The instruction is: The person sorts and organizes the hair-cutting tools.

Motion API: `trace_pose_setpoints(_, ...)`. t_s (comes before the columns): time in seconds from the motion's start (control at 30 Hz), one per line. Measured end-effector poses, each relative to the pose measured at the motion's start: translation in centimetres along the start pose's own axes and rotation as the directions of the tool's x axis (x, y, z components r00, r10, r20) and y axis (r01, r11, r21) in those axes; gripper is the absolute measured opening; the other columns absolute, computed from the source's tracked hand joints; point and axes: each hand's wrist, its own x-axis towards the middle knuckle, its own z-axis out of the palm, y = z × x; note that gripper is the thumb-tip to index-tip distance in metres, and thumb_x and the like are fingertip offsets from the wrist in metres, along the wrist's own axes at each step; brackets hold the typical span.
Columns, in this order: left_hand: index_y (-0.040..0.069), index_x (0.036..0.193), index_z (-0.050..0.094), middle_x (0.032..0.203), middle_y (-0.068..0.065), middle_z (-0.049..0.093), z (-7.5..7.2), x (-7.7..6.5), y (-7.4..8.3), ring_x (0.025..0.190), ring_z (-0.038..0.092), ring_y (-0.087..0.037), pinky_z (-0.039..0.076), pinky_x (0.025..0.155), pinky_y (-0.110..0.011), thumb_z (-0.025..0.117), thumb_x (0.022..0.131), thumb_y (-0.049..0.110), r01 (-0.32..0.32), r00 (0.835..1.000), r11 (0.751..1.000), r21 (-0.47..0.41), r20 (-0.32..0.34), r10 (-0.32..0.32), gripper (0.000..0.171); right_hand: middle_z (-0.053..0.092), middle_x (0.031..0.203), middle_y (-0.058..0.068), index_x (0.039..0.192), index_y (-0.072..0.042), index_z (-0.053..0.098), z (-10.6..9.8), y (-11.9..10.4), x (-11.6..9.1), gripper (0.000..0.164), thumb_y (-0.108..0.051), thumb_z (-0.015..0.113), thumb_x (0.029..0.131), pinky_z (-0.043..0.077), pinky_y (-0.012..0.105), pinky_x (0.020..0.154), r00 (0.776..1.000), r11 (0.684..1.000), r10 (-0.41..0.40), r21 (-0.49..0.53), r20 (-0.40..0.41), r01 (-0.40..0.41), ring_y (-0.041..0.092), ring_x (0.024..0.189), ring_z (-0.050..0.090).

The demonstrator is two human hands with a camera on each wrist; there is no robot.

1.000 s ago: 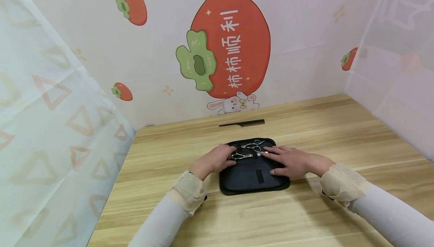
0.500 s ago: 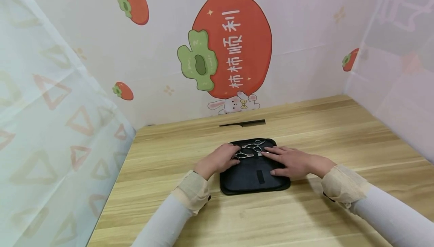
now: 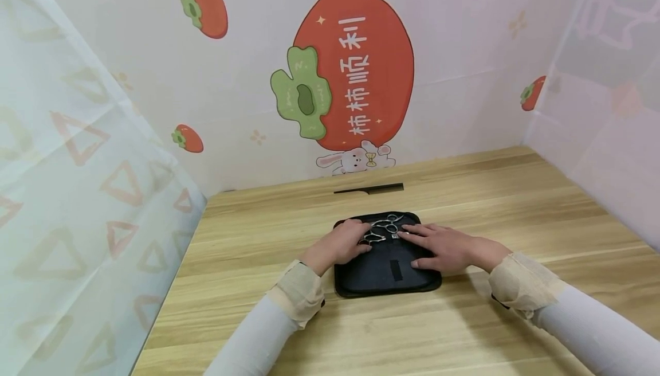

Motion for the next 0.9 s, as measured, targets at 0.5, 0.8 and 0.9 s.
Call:
trace_pose_setpoints(0.5,0.013,0.119,0.059,0.103,-0.003,0.058,-1.1,0.5,-1.8,0.089,0.055,-0.012,0.045,0.082,-0.029,0.064,0.087,0.033,0.010,1.000,0.994,-0.107,0.007,-0.009,0.038,0.020,0.151,0.003,0.147,-0.025,0.025,0.3,0.4,0.0,0.068,-0.054,0.047,0.090,0.025,0.057,0.100,1.000,1.000,0.026,-0.003,0.010,-0.026,0.034,0.135,0.022)
trace_pose_setpoints(0.8,0.011,0.125,0.054,0.113,-0.006,0.051,-1.5,2.2,-3.9,0.095,0.053,-0.018,0.044,0.085,-0.035,0.058,0.090,0.034,0.111,0.992,0.992,-0.061,-0.055,-0.114,0.042,0.021,0.151,0.005,0.147,-0.024,0.026,0.3,0.3,0.0,0.068,-0.054,0.047,0.090,0.025,0.056,0.101,1.000,1.000,0.017,-0.009,-0.003,-0.017,0.036,0.134,0.022)
trace_pose_setpoints(0.9,0.009,0.135,0.045,0.124,-0.011,0.045,-1.4,3.5,-4.9,0.103,0.052,-0.023,0.042,0.090,-0.038,0.056,0.092,0.033,0.163,0.983,0.983,-0.081,-0.075,-0.169,0.051,0.021,0.151,0.006,0.147,-0.024,0.025,0.4,0.4,0.0,0.068,-0.053,0.047,0.090,0.024,0.056,0.101,1.000,1.000,0.017,-0.010,-0.012,-0.017,0.036,0.134,0.022)
